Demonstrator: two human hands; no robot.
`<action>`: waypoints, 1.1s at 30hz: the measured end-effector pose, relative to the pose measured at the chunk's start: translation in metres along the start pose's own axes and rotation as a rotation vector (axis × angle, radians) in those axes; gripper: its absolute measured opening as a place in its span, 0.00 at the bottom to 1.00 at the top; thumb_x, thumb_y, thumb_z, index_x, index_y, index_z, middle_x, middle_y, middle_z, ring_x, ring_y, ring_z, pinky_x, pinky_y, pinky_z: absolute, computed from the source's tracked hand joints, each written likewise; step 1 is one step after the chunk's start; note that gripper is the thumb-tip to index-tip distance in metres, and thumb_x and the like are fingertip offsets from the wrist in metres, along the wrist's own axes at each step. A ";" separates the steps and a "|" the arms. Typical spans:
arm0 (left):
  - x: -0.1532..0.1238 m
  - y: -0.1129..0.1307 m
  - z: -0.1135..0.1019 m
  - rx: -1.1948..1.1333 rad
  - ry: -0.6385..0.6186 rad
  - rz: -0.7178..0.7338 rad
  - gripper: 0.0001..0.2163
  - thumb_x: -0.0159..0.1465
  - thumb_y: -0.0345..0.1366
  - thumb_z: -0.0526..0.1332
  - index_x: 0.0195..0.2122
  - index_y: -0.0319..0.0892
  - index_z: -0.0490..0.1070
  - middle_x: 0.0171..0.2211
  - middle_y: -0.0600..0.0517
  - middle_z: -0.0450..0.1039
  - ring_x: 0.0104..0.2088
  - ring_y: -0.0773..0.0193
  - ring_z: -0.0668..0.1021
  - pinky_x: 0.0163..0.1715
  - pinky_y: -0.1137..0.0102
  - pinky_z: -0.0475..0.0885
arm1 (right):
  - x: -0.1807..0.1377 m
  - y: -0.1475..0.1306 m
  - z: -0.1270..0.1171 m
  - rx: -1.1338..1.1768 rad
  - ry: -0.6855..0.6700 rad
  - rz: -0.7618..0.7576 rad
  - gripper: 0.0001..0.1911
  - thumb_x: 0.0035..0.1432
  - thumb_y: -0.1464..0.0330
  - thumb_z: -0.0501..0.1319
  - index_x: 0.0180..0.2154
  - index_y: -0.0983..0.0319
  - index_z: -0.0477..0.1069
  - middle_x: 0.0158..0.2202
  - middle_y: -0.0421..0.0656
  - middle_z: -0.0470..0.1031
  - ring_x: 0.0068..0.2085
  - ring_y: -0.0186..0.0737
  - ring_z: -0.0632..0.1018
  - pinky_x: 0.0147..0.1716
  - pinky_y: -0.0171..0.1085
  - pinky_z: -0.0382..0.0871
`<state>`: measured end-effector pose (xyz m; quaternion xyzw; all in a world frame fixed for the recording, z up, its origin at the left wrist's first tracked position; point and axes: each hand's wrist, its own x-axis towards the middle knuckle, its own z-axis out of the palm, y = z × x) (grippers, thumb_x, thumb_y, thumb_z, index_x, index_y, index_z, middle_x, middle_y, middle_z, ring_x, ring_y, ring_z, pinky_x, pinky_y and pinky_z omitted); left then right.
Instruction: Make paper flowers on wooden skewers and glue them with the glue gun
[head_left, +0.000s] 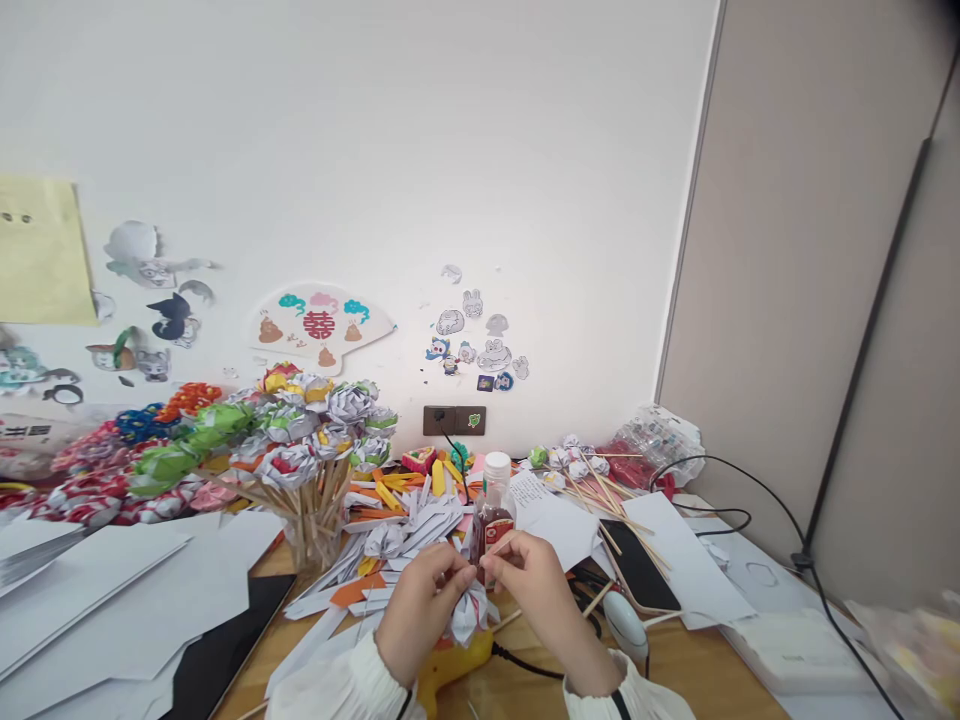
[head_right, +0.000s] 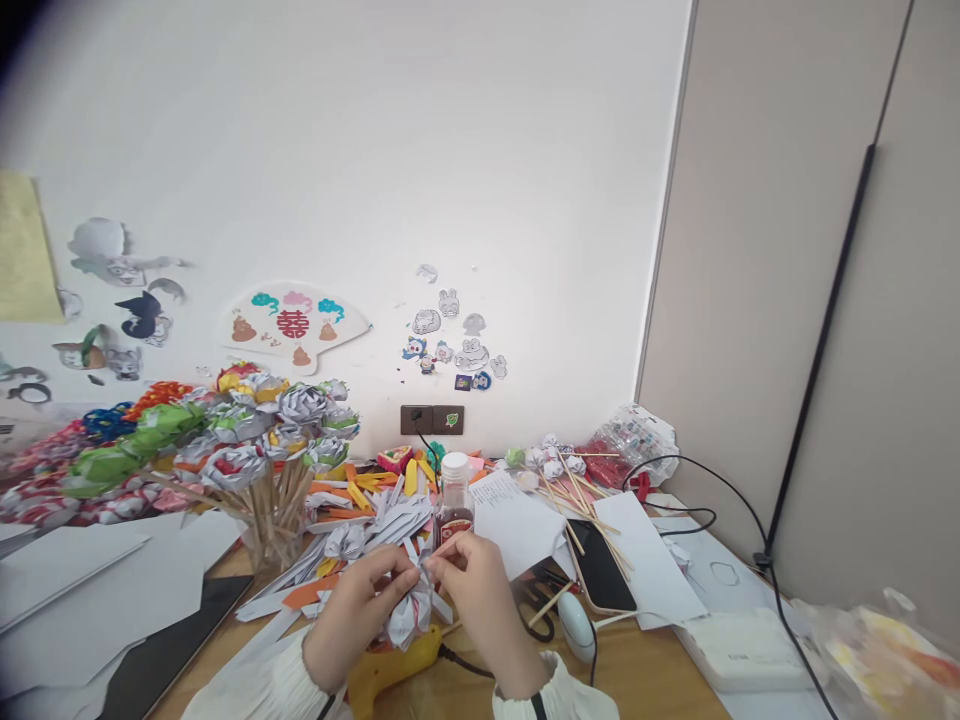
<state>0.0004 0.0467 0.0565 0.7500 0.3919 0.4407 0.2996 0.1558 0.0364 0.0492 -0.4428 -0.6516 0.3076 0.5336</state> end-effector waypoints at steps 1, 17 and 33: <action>0.000 -0.001 0.000 -0.004 0.008 -0.007 0.12 0.56 0.43 0.56 0.19 0.43 0.65 0.22 0.52 0.64 0.29 0.58 0.67 0.31 0.67 0.60 | 0.000 0.001 0.001 -0.017 0.004 -0.012 0.06 0.52 0.68 0.58 0.25 0.63 0.68 0.20 0.39 0.70 0.22 0.36 0.72 0.23 0.33 0.67; 0.004 0.000 -0.010 -0.396 -0.135 -0.280 0.20 0.44 0.54 0.65 0.19 0.40 0.66 0.17 0.60 0.61 0.21 0.69 0.64 0.23 0.73 0.59 | -0.015 -0.018 0.002 -0.905 0.218 -0.831 0.14 0.65 0.67 0.48 0.36 0.58 0.72 0.35 0.43 0.70 0.36 0.40 0.67 0.33 0.38 0.60; -0.002 0.009 -0.003 -0.728 -0.188 -0.478 0.26 0.49 0.55 0.61 0.42 0.42 0.65 0.24 0.55 0.69 0.23 0.65 0.74 0.21 0.71 0.68 | -0.011 -0.007 0.004 -0.997 0.294 -0.786 0.13 0.64 0.72 0.48 0.36 0.63 0.71 0.28 0.44 0.71 0.30 0.40 0.67 0.30 0.38 0.58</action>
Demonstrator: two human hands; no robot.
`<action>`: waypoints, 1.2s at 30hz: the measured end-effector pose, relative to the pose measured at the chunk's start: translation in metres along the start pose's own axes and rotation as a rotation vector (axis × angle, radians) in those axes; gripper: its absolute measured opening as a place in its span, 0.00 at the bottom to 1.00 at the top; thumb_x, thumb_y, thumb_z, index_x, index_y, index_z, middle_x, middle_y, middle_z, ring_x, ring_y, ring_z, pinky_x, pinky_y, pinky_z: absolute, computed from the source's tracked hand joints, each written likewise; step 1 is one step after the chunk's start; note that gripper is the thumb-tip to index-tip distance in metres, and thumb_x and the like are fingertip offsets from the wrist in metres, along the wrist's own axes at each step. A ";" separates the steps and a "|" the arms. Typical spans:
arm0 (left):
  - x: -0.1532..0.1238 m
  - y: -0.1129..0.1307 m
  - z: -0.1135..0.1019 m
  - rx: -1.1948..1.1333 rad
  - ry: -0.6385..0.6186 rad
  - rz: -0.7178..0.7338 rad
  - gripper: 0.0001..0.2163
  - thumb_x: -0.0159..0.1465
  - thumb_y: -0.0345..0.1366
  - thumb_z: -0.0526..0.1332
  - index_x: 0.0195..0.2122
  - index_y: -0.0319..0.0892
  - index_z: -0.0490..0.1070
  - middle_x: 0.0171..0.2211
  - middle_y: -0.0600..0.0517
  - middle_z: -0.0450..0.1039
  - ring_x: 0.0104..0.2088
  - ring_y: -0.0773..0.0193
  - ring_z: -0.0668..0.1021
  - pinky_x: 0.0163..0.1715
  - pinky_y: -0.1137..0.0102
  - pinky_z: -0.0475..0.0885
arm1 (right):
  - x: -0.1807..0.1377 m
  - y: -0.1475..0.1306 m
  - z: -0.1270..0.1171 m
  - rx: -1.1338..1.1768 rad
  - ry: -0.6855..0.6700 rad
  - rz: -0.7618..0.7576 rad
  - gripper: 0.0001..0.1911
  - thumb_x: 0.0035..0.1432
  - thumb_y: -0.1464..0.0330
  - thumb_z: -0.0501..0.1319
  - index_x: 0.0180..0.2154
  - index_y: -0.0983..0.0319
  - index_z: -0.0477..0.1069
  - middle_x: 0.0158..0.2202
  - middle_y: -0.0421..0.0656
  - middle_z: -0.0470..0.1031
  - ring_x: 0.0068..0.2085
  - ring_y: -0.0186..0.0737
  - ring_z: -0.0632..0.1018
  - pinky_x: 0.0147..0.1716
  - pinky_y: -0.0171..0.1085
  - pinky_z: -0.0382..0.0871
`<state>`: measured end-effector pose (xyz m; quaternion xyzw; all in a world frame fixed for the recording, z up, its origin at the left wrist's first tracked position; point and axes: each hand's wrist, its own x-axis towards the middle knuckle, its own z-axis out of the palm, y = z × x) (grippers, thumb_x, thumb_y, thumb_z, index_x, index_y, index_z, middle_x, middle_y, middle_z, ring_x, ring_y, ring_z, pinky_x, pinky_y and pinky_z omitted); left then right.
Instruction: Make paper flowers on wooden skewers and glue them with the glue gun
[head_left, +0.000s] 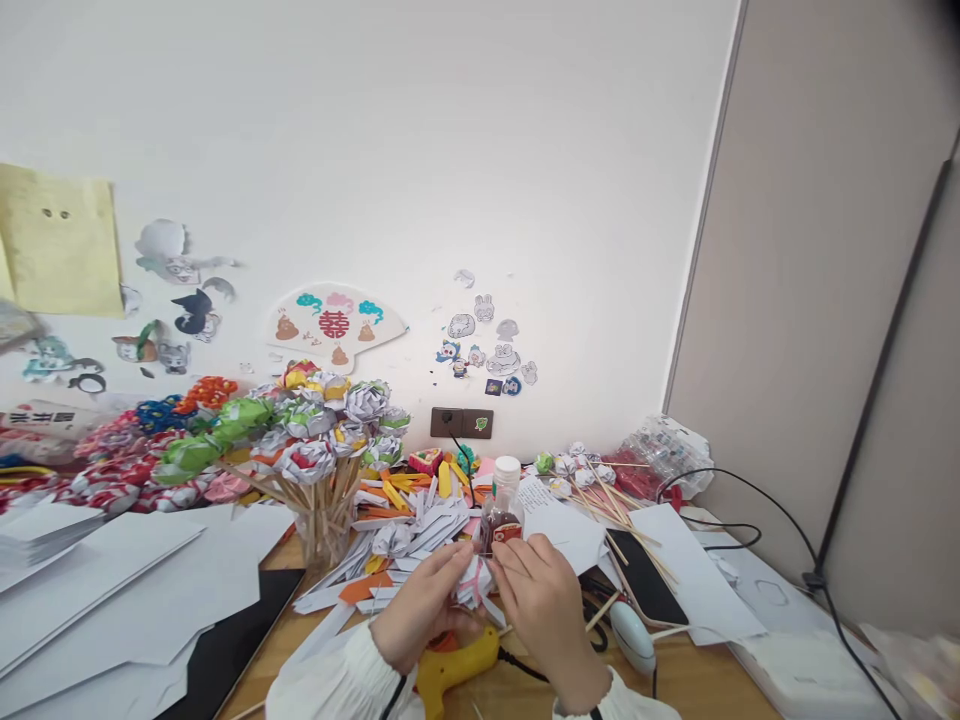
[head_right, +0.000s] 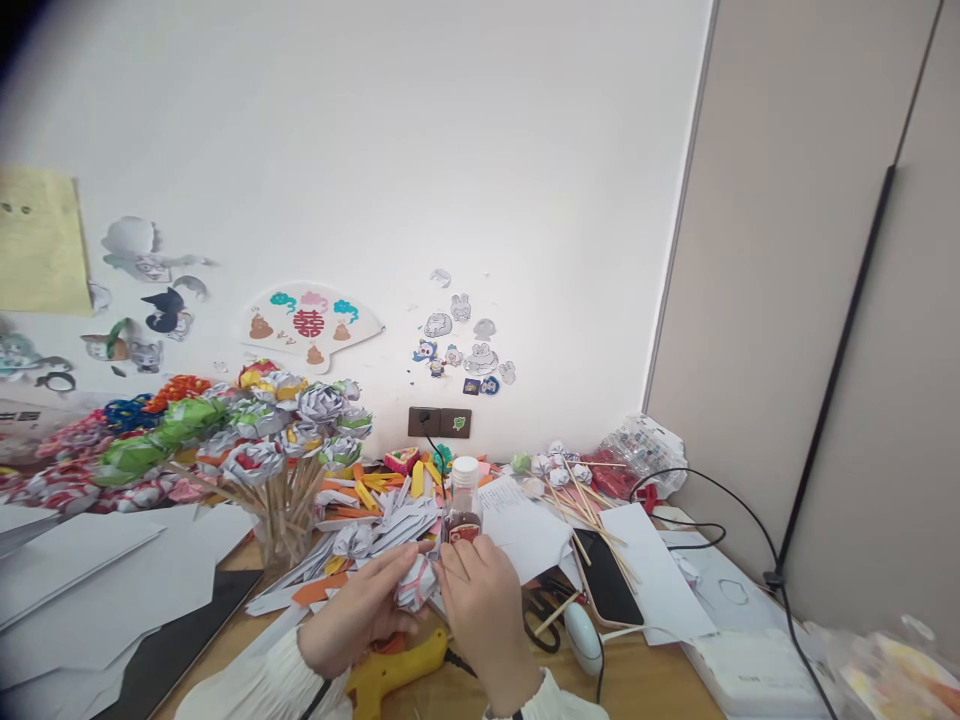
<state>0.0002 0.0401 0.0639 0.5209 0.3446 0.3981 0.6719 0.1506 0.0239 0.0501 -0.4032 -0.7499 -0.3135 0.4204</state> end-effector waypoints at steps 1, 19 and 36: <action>0.002 -0.002 -0.001 0.018 0.009 0.011 0.28 0.48 0.55 0.62 0.44 0.41 0.64 0.23 0.56 0.69 0.22 0.65 0.74 0.20 0.72 0.67 | 0.001 0.000 0.000 0.019 -0.027 -0.022 0.14 0.64 0.73 0.47 0.35 0.64 0.71 0.28 0.44 0.71 0.31 0.40 0.67 0.30 0.38 0.59; -0.007 0.021 -0.013 0.450 0.090 0.308 0.12 0.58 0.40 0.52 0.41 0.45 0.67 0.41 0.49 0.71 0.38 0.59 0.73 0.35 0.69 0.69 | 0.000 0.004 -0.015 0.043 0.091 -0.048 0.11 0.63 0.71 0.50 0.41 0.63 0.70 0.33 0.47 0.73 0.32 0.41 0.69 0.31 0.39 0.63; -0.009 0.017 -0.009 0.689 0.031 0.425 0.09 0.58 0.38 0.49 0.37 0.44 0.65 0.40 0.50 0.71 0.45 0.58 0.71 0.49 0.69 0.63 | 0.009 -0.002 -0.016 -0.034 0.034 -0.112 0.14 0.67 0.68 0.45 0.38 0.60 0.69 0.36 0.42 0.74 0.37 0.40 0.70 0.42 0.41 0.56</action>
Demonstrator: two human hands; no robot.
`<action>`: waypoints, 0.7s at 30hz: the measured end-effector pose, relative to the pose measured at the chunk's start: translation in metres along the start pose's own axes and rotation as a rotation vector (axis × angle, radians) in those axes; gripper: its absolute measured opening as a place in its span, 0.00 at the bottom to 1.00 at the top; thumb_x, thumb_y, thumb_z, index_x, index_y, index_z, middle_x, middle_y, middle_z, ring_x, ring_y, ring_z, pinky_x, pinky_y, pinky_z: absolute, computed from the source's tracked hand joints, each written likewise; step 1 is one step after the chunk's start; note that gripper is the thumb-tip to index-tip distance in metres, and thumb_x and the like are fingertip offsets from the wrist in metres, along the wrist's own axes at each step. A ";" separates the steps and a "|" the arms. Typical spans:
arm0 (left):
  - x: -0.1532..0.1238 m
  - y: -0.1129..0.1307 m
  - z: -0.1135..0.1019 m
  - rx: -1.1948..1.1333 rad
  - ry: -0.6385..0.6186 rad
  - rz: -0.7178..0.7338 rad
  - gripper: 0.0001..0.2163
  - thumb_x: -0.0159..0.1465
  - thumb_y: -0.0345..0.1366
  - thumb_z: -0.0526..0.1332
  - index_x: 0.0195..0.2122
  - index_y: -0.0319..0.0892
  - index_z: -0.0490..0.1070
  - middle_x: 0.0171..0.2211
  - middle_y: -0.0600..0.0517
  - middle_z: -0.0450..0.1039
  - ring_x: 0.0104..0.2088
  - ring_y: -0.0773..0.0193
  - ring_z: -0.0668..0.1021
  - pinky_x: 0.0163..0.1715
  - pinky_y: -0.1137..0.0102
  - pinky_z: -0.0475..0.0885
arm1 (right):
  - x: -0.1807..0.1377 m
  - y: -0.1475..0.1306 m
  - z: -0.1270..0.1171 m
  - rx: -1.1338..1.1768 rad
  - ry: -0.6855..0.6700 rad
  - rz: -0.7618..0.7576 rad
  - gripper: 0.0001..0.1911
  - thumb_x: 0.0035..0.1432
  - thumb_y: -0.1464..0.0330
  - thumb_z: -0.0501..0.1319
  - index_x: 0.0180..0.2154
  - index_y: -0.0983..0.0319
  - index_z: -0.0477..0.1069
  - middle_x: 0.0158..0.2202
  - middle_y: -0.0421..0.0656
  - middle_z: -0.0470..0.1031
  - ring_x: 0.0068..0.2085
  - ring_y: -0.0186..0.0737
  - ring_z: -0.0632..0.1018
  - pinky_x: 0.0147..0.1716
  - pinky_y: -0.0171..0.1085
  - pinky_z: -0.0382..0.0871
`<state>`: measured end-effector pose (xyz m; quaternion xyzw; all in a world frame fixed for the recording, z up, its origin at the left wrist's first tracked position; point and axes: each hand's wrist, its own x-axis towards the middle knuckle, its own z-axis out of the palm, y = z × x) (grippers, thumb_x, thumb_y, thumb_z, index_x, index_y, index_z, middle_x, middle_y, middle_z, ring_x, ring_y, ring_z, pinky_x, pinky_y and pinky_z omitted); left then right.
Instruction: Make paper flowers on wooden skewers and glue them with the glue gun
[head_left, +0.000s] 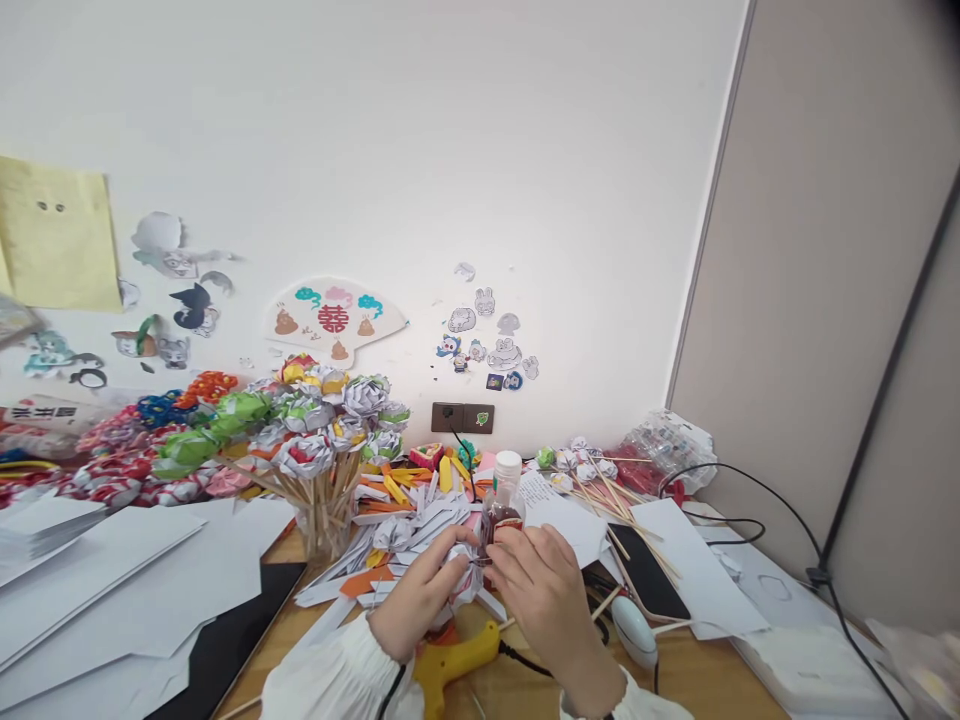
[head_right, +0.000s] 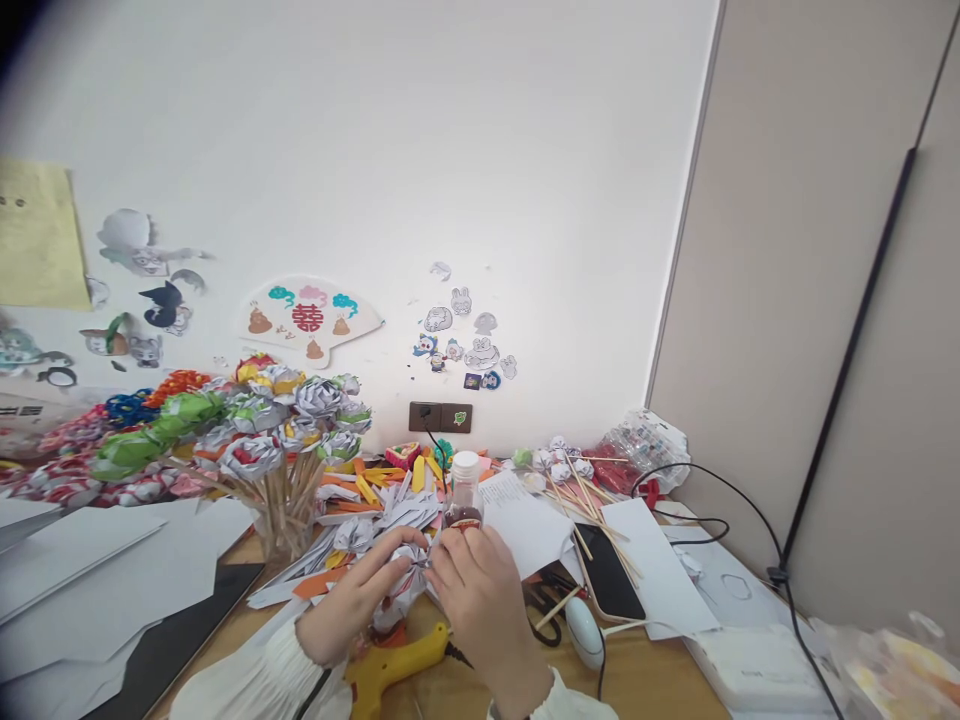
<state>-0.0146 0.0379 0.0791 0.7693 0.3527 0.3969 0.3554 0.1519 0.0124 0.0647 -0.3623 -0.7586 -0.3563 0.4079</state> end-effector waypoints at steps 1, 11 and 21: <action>0.000 0.001 0.000 0.000 -0.008 -0.003 0.10 0.58 0.38 0.49 0.37 0.44 0.65 0.39 0.49 0.72 0.44 0.58 0.71 0.48 0.69 0.64 | 0.000 0.000 0.001 0.023 -0.008 -0.008 0.15 0.67 0.68 0.44 0.40 0.60 0.69 0.36 0.41 0.74 0.38 0.40 0.70 0.44 0.42 0.56; -0.001 0.009 0.000 -0.093 -0.072 -0.050 0.09 0.56 0.40 0.52 0.34 0.45 0.66 0.34 0.52 0.70 0.41 0.58 0.70 0.46 0.68 0.63 | -0.002 -0.001 0.003 0.161 -0.103 0.051 0.15 0.65 0.71 0.47 0.30 0.59 0.69 0.24 0.38 0.67 0.29 0.37 0.64 0.34 0.37 0.54; 0.001 -0.005 0.006 -0.488 -0.367 -0.398 0.31 0.55 0.62 0.40 0.34 0.41 0.70 0.20 0.54 0.66 0.17 0.66 0.70 0.15 0.73 0.63 | -0.011 -0.003 0.006 0.095 -0.064 0.067 0.16 0.65 0.72 0.44 0.33 0.60 0.68 0.25 0.40 0.67 0.30 0.38 0.62 0.35 0.39 0.52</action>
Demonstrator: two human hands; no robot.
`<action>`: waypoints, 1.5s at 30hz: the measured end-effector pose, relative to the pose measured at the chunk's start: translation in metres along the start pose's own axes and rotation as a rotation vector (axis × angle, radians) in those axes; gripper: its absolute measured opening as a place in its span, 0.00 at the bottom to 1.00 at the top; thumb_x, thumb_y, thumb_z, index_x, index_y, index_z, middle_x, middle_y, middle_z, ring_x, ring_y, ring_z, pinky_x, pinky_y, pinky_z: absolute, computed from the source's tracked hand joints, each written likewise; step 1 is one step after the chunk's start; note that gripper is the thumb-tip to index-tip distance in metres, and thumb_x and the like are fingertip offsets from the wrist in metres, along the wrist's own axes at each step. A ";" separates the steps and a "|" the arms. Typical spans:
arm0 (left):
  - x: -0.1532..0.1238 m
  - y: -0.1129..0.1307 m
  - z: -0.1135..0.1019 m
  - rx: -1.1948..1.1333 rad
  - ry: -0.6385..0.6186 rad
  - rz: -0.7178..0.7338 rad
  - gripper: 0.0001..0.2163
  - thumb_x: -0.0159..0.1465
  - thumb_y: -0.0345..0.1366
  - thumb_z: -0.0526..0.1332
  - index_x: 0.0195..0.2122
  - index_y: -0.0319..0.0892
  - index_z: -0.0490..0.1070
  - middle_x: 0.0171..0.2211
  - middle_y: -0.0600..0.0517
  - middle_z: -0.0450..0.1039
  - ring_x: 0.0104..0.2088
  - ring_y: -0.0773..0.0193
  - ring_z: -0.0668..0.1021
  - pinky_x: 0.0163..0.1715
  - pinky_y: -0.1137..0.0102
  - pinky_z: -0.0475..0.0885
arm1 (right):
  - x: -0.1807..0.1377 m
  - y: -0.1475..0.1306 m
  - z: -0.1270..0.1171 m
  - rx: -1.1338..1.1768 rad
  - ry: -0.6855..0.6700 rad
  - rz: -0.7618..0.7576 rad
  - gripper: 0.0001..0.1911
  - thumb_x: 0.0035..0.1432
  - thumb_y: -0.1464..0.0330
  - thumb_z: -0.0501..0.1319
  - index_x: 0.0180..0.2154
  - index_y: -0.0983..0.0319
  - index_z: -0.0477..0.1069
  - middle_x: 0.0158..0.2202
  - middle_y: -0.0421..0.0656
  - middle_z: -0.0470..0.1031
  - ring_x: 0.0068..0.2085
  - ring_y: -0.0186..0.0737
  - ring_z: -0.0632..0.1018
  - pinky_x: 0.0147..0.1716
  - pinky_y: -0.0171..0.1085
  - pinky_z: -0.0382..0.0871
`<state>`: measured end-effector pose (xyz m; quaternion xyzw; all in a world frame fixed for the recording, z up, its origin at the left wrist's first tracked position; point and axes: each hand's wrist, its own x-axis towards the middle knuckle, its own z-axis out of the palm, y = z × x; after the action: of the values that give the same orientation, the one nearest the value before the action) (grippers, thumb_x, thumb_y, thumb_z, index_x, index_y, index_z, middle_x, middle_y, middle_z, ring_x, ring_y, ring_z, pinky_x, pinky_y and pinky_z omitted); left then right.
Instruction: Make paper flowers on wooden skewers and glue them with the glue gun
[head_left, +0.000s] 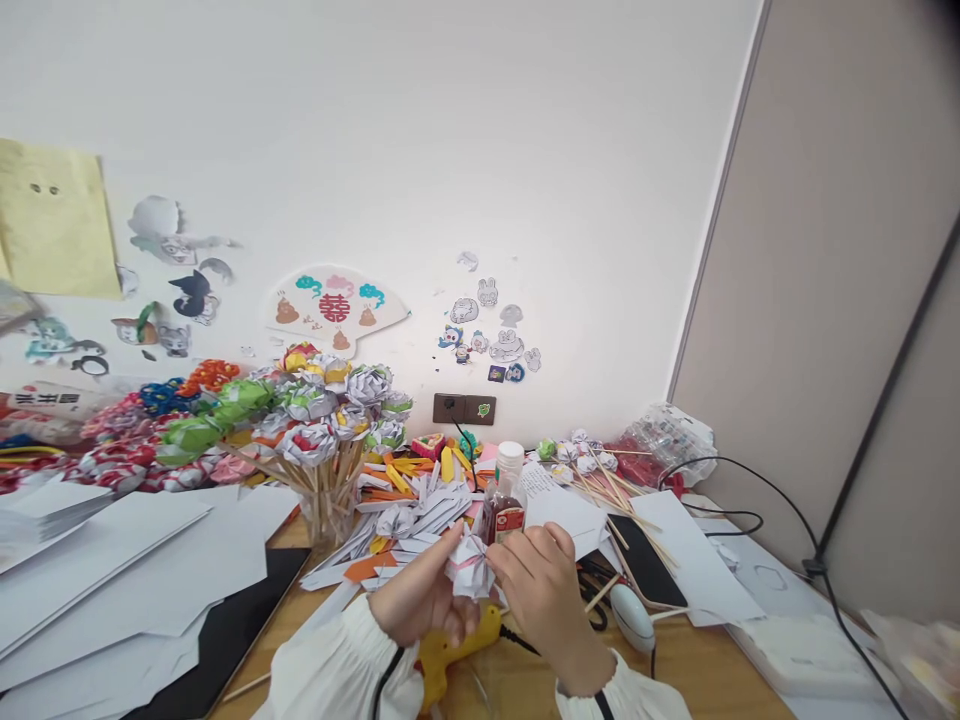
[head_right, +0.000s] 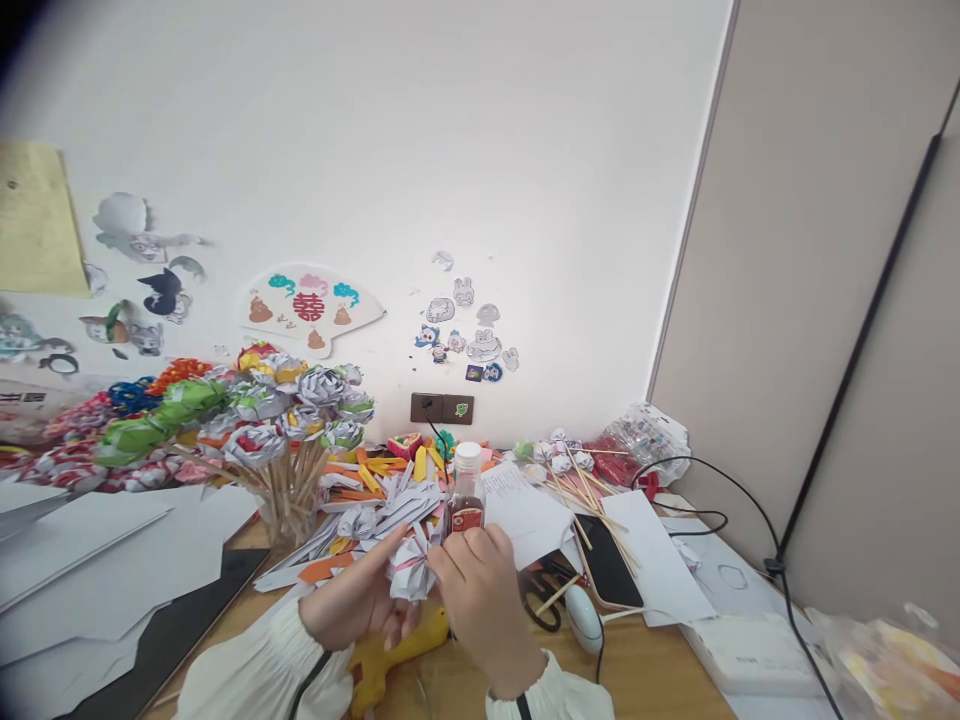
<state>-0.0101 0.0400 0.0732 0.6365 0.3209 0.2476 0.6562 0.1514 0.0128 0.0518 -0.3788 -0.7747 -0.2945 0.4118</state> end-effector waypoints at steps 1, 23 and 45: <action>0.002 -0.002 0.000 -0.031 -0.047 -0.033 0.34 0.54 0.64 0.39 0.29 0.39 0.70 0.20 0.52 0.67 0.16 0.66 0.70 0.13 0.73 0.62 | -0.001 0.000 0.001 -0.006 0.010 -0.006 0.16 0.65 0.73 0.44 0.33 0.60 0.68 0.26 0.40 0.68 0.30 0.38 0.62 0.36 0.39 0.52; 0.007 -0.015 0.002 0.265 0.366 0.634 0.19 0.50 0.33 0.67 0.43 0.46 0.67 0.48 0.48 0.65 0.53 0.51 0.64 0.55 0.60 0.54 | 0.005 -0.005 0.007 0.320 0.115 0.535 0.07 0.55 0.75 0.54 0.26 0.60 0.63 0.26 0.39 0.66 0.31 0.40 0.67 0.33 0.38 0.58; -0.008 0.002 0.004 0.403 0.309 0.614 0.11 0.56 0.35 0.58 0.40 0.44 0.63 0.46 0.45 0.67 0.50 0.54 0.68 0.49 0.63 0.64 | 0.011 0.000 -0.002 0.441 0.044 0.406 0.09 0.59 0.72 0.53 0.26 0.61 0.66 0.26 0.40 0.67 0.32 0.40 0.67 0.32 0.37 0.58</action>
<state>-0.0127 0.0316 0.0763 0.7742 0.2529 0.4569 0.3576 0.1479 0.0152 0.0617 -0.4211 -0.7193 -0.0389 0.5511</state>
